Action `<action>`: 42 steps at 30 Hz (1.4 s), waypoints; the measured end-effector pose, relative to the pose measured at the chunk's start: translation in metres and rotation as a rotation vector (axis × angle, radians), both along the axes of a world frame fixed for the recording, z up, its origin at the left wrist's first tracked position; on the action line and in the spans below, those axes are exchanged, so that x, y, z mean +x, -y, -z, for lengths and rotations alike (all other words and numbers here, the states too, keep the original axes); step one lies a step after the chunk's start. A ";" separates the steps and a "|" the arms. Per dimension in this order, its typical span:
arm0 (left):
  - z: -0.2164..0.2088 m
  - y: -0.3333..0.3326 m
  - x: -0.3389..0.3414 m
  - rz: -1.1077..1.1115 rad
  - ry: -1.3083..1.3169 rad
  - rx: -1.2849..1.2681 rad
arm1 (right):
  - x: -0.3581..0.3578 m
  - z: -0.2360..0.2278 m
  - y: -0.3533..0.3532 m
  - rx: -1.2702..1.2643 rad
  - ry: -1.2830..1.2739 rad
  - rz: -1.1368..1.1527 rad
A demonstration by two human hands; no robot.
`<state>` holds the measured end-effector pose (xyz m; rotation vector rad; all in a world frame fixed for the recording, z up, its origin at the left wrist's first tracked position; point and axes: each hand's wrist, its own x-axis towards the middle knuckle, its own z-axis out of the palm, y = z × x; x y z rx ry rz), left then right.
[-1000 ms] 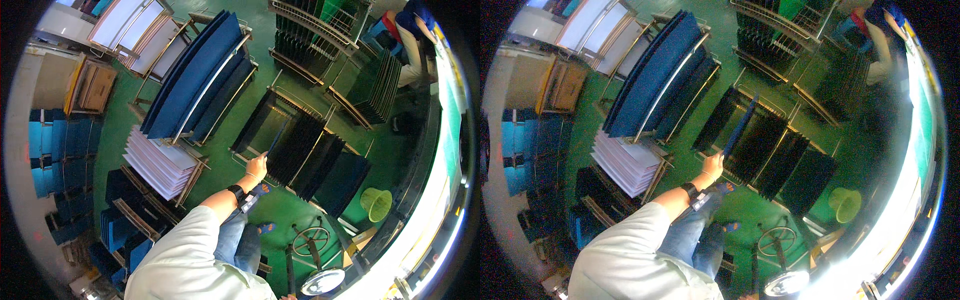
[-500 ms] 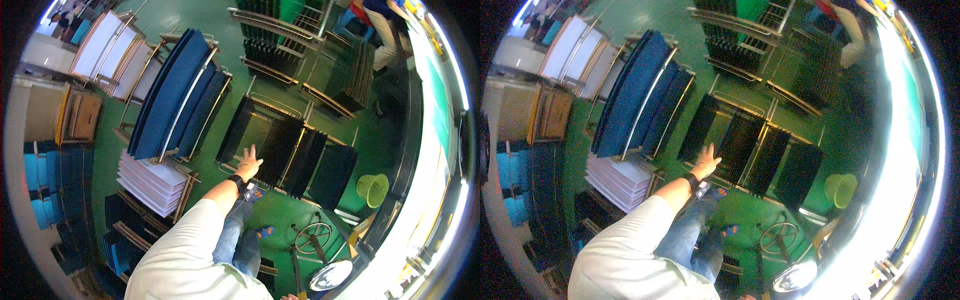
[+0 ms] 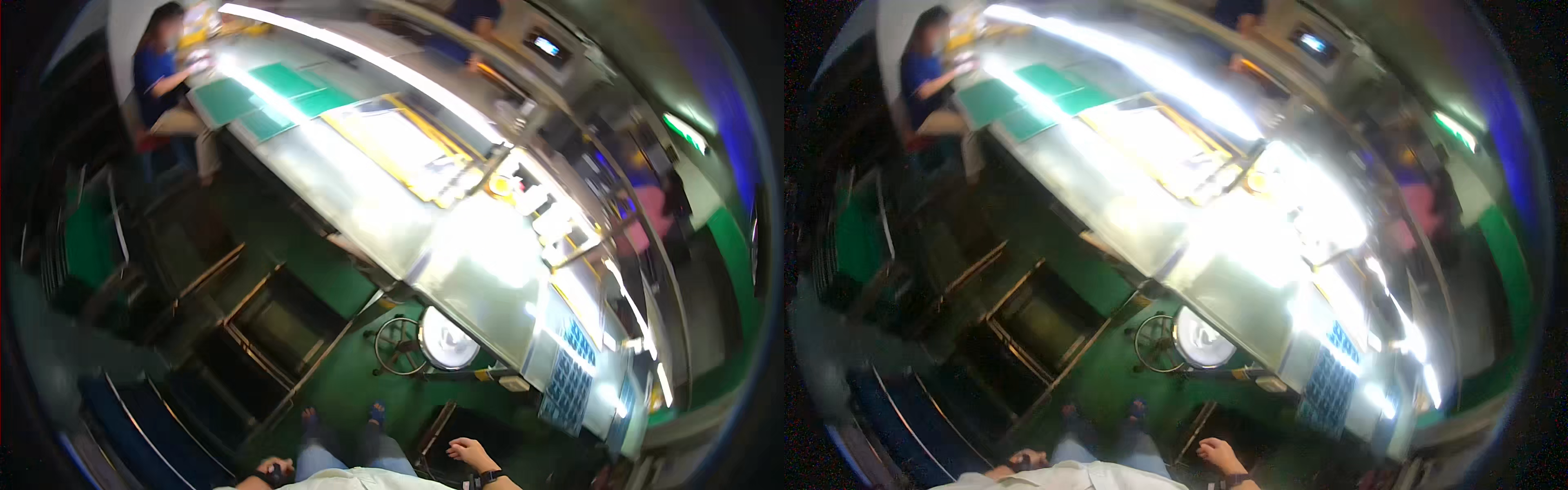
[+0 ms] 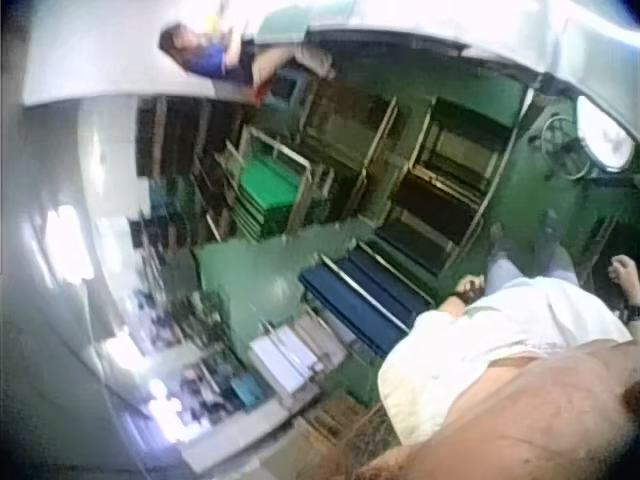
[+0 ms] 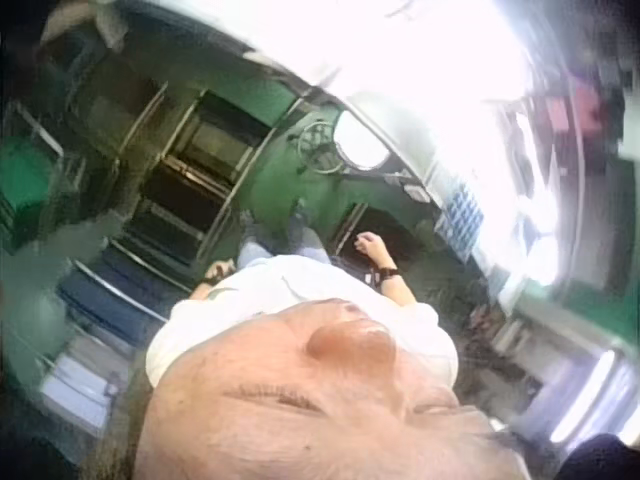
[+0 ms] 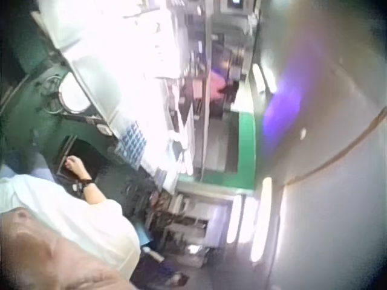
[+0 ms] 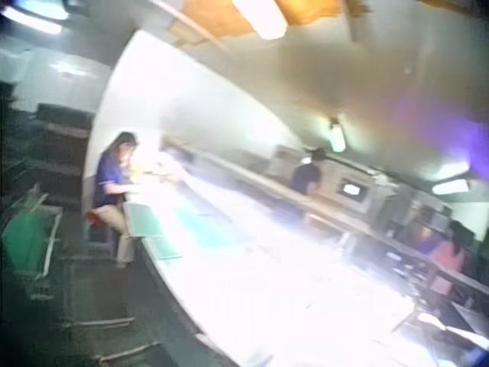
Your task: The recorder inspects and sorts various printed materials and films on a lightbox and then places them onto storage racks.
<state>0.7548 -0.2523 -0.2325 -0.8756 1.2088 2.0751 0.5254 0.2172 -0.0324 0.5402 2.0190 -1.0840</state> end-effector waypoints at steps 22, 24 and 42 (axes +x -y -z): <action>-0.182 -0.276 -0.428 0.747 -1.128 -1.183 | 0.168 0.059 -0.134 -0.308 -0.328 1.401; -0.194 -0.343 -0.430 0.857 -1.244 -1.089 | 0.121 0.043 -0.174 -0.279 -0.572 1.294; -0.217 -0.635 -0.432 1.575 -1.929 -1.137 | 0.187 0.154 -0.135 -0.300 -0.053 1.497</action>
